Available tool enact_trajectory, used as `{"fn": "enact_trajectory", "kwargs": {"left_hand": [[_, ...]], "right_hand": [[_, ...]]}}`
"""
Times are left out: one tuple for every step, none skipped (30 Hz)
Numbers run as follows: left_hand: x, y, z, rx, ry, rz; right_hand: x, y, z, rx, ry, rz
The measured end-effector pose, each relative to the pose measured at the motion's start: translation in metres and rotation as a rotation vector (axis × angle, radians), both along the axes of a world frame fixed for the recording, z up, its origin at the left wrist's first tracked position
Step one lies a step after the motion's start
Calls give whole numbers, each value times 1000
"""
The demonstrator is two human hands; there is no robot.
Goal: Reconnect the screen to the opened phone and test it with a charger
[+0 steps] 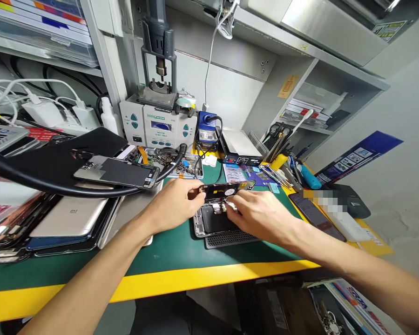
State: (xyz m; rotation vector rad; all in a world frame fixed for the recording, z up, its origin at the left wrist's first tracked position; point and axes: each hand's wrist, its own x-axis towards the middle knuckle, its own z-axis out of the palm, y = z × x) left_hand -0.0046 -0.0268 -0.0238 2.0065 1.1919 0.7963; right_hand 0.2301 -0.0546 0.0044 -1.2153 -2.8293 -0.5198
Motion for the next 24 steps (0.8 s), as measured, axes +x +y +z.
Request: {"fn": "enact_trajectory", "kwargs": {"left_hand": [[0,0,1,0,-4,5],[-1,-1,1,0,-10,11],[-1,-1,1,-1,-16,17],[-1,-1,1,-2,-24,22],[-2,-1,1,-3,-32,28],[-2,-1,1,-2,-42,33],[-1,-1,1,-1,-53,37],[-1,-1,1,0,-65,41],[-1,0,1,-1,-78,44],[-1,0,1,-6,-92,45],[-1,0,2,-15,-109,46],[-1,0,3,-28,-128,45],[-1,0,4,-45,-149,44],[-1,0,6,-65,-172,43],[-2,-1,7,-89,-197,43],[-2,-1,9,-117,-222,42],[-2,-1,11,-150,-248,41],[-2,-1,14,-188,-276,40],[-2,-1,17,-230,-306,38],[0,0,21,-276,-339,35],[2,0,24,-327,-374,32],[6,0,28,-379,-410,31],[11,-1,32,-431,-449,35],[17,-2,35,-479,-490,46]], "right_hand": [[4,-2,4,35,39,-22],[9,-4,9,70,89,-39],[14,-6,13,105,157,-48],[20,-7,18,135,271,-37],[25,-7,22,159,368,-29],[30,-7,25,181,441,-32],[35,-6,28,189,488,-48],[39,-4,30,165,518,-76],[42,-1,32,109,558,-111],[45,3,33,14,615,-150],[47,7,34,-109,684,-190],[48,12,34,-242,759,-228],[49,16,34,-381,839,-262],[49,21,35,-514,911,-293],[49,26,34,-628,972,-314],[49,30,34,-722,1026,-322],[49,34,34,-796,1077,-318],[48,38,33,-851,1124,-310],[48,41,33,-889,1163,-302],[49,44,33,-916,1201,-299],[50,47,34,-943,1251,-305],[52,49,36,-965,1311,-321],[54,49,38,-982,1382,-340],[58,48,40,-994,1459,-358]]}}
